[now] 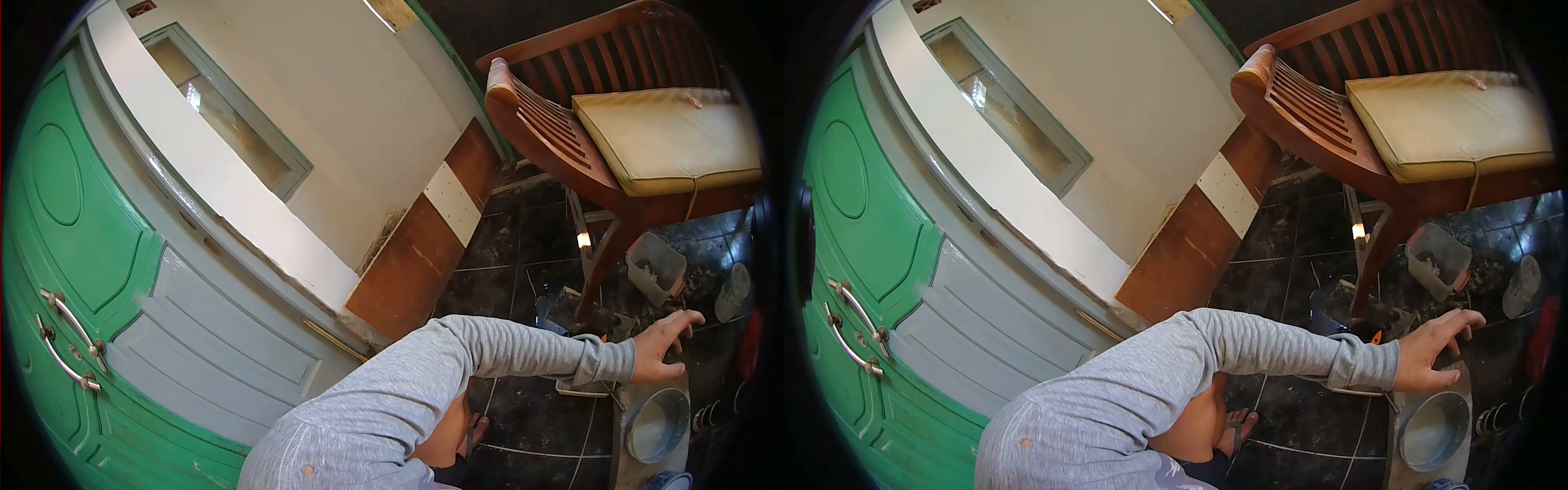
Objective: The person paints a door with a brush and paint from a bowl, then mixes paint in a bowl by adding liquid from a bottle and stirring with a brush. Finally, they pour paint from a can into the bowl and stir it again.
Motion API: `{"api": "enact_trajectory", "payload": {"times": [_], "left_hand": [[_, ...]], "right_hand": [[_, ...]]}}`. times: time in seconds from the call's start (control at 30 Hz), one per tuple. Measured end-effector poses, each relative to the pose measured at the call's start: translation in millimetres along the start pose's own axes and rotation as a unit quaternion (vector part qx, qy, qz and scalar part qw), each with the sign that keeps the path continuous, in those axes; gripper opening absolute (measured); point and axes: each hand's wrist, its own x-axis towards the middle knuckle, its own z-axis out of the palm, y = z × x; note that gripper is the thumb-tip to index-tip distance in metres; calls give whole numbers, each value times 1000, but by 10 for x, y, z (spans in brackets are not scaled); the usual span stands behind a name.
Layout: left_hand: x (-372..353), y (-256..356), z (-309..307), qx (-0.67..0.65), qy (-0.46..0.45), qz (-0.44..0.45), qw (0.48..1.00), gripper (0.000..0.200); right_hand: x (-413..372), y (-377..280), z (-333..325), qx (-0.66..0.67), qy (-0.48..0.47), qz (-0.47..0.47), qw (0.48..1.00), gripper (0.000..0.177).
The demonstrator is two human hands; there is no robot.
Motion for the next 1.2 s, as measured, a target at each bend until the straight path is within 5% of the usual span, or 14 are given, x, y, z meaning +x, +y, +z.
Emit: {"api": "enact_trajectory", "payload": {"times": [0.17, 0.27, 0.4, 0.47, 0.5, 0.6, 0.63, 0.7, 0.8, 0.9, 1.0, 1.2], "left_hand": [[5, -63, 27, 2, 14, 34, 999, 77], [-18, 93, -52, -5, -15, -25, 1000, 75], [-10, -91, -28, 17, 19, 65, 998, 69], [-97, 103, -147, 132, 40, 79, 987, 61], [-105, 62, -208, 306, 57, 171, 935, 58], [-135, 8, -223, 198, -84, 35, 976, 35], [-123, 251, -62, 17, -42, -46, 998, 39], [-113, -188, -175, 59, -100, -9, 993, 37], [-65, -48, 62, 90, -151, 88, 980, 26], [-14, 341, 333, 123, -165, 165, 964, 25], [108, 609, 461, 117, -163, 206, 958, 22], [268, 675, 374, 108, -176, 221, 953, 24]], "right_hand": [[-50, 9, -12, -1, 6, 5, 1000, 46], [-99, 34, -26, -5, 12, 7, 1000, 45], [-412, 229, -371, -12, 56, 50, 997, 43], [-883, 128, -763, -33, 123, 102, 987, 42], [-1131, 30, -890, -46, 167, 125, 977, 41], [-1995, -16, -1257, -139, 272, 188, 933, 40], [-2297, -92, -1472, -91, 208, 213, 950, 35], [-2814, -152, -1731, -128, 229, 232, 937, 34], [-3139, -104, -2126, -202, 383, 282, 856, 53], [-3080, 207, -2518, -280, 428, 271, 815, 86], [-2593, 328, -2712, -254, 385, 184, 868, 116], [-2356, 1095, -2956, -179, 448, 157, 862, 98]]}}
